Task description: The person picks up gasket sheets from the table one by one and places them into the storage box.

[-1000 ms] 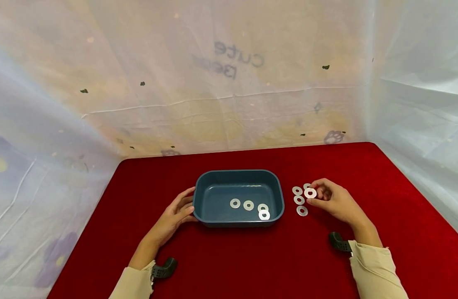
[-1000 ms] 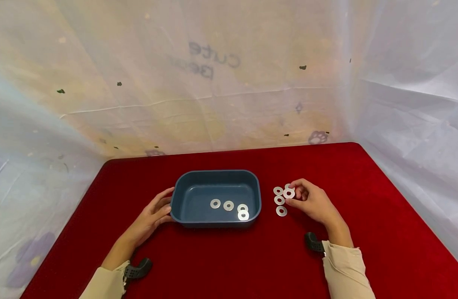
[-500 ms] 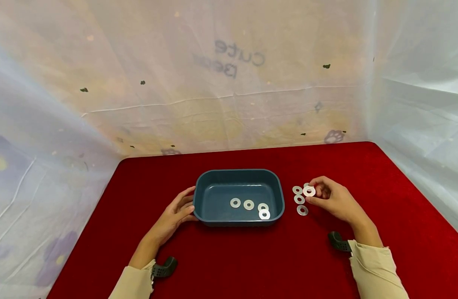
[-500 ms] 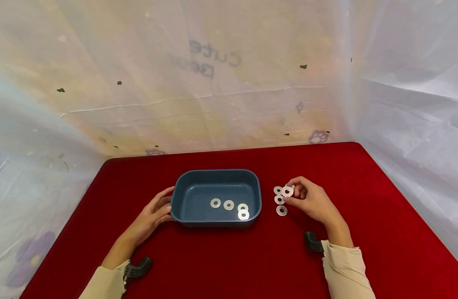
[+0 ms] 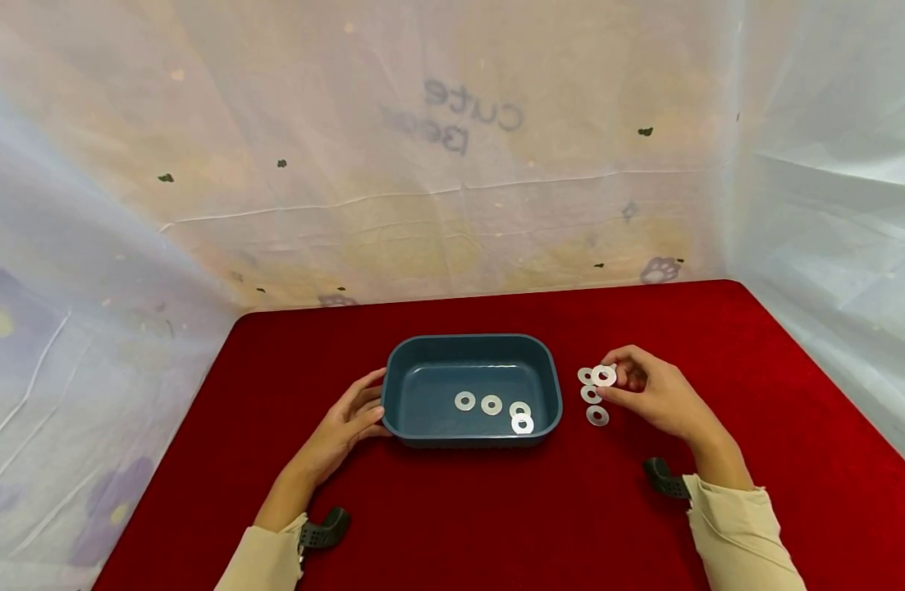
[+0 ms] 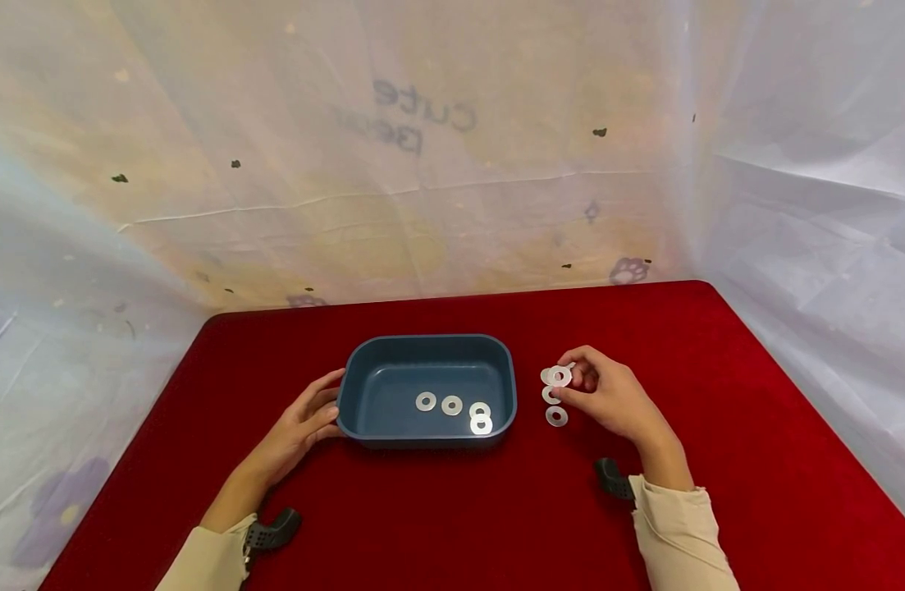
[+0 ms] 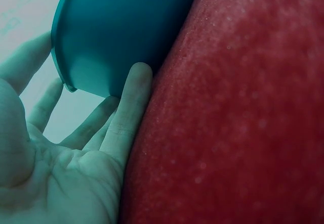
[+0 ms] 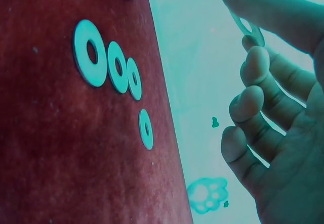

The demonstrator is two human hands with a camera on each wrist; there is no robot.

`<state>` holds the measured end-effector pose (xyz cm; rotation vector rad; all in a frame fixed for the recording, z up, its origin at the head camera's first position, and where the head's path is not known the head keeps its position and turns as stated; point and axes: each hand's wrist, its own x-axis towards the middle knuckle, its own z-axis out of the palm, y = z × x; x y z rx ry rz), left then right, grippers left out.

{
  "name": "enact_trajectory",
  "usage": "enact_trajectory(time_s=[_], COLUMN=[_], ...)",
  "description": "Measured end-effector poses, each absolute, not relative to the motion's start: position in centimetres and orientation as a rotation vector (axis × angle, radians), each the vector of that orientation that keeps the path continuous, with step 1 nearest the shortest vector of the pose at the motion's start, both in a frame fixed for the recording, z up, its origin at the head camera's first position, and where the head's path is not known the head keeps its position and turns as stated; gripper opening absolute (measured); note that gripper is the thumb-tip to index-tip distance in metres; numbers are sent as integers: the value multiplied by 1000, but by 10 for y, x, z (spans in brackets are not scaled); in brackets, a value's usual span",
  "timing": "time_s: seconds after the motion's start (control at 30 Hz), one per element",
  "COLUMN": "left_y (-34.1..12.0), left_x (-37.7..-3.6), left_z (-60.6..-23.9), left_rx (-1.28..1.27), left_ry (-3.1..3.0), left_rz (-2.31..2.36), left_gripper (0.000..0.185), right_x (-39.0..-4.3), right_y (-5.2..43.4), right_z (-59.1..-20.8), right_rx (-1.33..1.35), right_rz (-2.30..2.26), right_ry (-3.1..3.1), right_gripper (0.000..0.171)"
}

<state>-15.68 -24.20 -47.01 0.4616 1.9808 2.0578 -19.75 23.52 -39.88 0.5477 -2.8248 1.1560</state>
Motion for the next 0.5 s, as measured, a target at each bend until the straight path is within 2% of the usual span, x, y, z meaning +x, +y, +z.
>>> enact_trajectory(time_s=[0.5], left_y=[-240], left_x=[-156], left_z=[-468], left_rx=[435], left_ry=[1976], left_rz=[2064], left_gripper=[60], right_x=[-194], right_y=[226], right_z=[-392], right_rx=[565], right_rz=[1157], right_ry=[-2837], right_gripper=[32])
